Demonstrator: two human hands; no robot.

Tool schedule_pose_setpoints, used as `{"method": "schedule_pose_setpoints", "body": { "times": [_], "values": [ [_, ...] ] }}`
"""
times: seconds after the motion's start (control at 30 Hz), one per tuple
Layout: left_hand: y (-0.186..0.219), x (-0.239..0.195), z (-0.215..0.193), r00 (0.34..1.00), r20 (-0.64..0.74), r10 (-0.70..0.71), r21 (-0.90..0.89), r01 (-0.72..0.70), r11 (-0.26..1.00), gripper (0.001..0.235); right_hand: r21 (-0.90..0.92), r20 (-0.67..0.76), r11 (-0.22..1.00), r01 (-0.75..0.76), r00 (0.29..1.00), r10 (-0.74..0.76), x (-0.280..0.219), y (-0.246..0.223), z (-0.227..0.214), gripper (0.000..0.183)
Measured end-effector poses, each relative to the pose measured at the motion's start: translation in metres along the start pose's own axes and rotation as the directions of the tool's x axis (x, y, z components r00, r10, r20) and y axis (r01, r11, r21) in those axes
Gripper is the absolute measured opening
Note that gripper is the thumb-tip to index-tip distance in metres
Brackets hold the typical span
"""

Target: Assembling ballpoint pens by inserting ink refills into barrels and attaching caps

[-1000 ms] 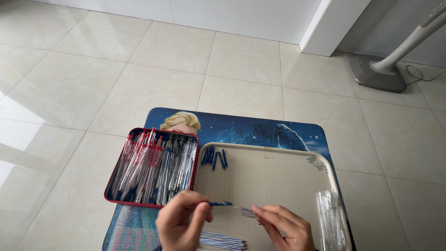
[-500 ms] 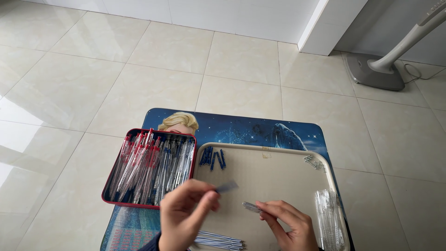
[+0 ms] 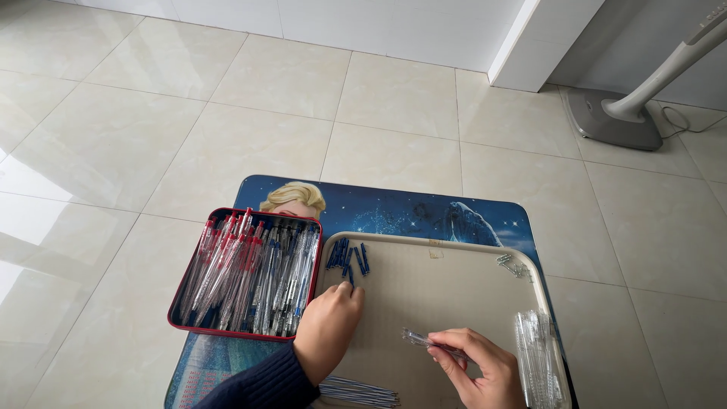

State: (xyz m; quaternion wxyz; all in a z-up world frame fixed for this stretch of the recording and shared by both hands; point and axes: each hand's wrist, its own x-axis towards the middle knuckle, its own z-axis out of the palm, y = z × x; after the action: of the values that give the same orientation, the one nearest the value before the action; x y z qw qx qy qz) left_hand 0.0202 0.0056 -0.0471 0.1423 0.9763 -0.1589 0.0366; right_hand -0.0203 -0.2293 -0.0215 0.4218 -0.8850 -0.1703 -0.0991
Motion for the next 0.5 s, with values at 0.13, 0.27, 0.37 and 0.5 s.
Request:
{"method": "schedule_pose_setpoints", "body": {
  "times": [0.13,0.27,0.37,0.5],
  "values": [
    [0.004,0.005,-0.002,0.979,-0.198,0.041,0.227,0.005,0.974,0.054,0.003,0.003,1.000,-0.016,1.000,0.016,-0.002,0.002,0.000,0.017],
    [0.017,-0.004,-0.034,0.977,-0.209,0.051,-0.094,-0.072,0.993,0.045,-0.036,-0.003,0.999,-0.017,1.000,0.017,0.000,0.000,0.001,0.017],
    [0.029,-0.013,-0.057,0.998,0.066,-0.014,-0.800,0.061,0.598,0.021,-0.223,0.063,0.966,0.134,0.990,-0.123,0.003,-0.001,0.003,0.028],
    [0.025,-0.028,-0.032,0.889,0.454,0.050,-0.890,0.455,-0.008,0.039,-0.302,0.235,0.814,0.496,0.866,-0.441,0.014,-0.025,0.000,0.016]
  ]
}}
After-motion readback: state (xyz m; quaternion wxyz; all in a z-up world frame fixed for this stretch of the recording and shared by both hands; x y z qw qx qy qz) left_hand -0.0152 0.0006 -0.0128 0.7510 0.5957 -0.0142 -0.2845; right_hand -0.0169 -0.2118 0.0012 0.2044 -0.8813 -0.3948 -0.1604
